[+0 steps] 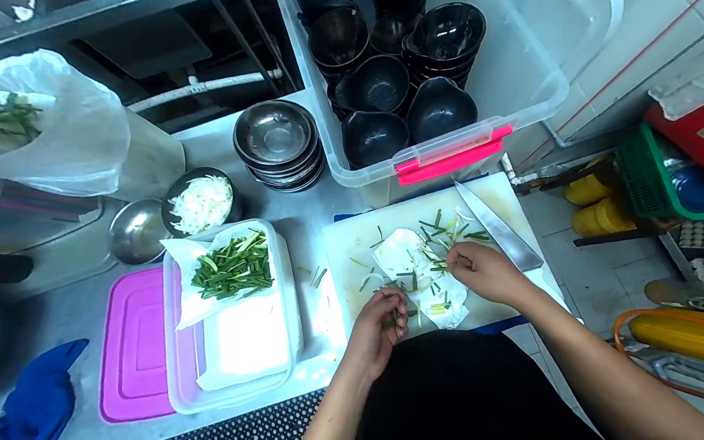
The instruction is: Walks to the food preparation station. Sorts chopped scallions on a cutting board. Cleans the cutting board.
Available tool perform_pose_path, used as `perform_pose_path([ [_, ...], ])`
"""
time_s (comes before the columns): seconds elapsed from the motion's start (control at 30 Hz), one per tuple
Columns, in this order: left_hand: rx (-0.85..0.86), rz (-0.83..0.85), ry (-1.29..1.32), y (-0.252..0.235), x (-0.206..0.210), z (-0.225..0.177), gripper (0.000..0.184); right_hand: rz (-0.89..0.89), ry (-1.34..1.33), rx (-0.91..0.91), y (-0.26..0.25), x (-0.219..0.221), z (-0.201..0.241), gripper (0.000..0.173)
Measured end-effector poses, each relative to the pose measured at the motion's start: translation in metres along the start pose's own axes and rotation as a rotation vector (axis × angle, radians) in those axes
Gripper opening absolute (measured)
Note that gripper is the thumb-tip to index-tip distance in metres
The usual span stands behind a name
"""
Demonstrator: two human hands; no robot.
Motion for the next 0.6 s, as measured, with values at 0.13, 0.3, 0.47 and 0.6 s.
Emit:
perform_pose_path([
  [0.13, -0.053, -0.038, 0.063, -0.005, 0.009, 0.001, 0.033, 0.158, -0.259, 0.015, 0.025, 0.028, 0.035, 0.011],
  [0.3, -0.119, -0.044, 0.148, -0.009, 0.015, 0.002, 0.042, 0.341, -0.155, -0.115, 0.044, 0.062, 0.069, 0.036],
  [0.47, -0.172, 0.019, 0.268, -0.006, 0.013, 0.004, 0.045, 0.412, -0.089, -0.21, 0.046, 0.046, 0.084, 0.038],
  [0.6, -0.187, 0.048, 0.264, -0.011, 0.011, 0.005, 0.042, 0.223, -0.258, -0.178, 0.033, 0.035, 0.071, 0.029],
])
Point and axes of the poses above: each hand's wrist, its own y-axis away from the middle knuckle, its own x-axis out of the palm, z = x × y, the point moved 4 cm from there along -y, towards the middle knuckle, and after that the axes turned 6 degrees about -y, right-handed, at the moved point
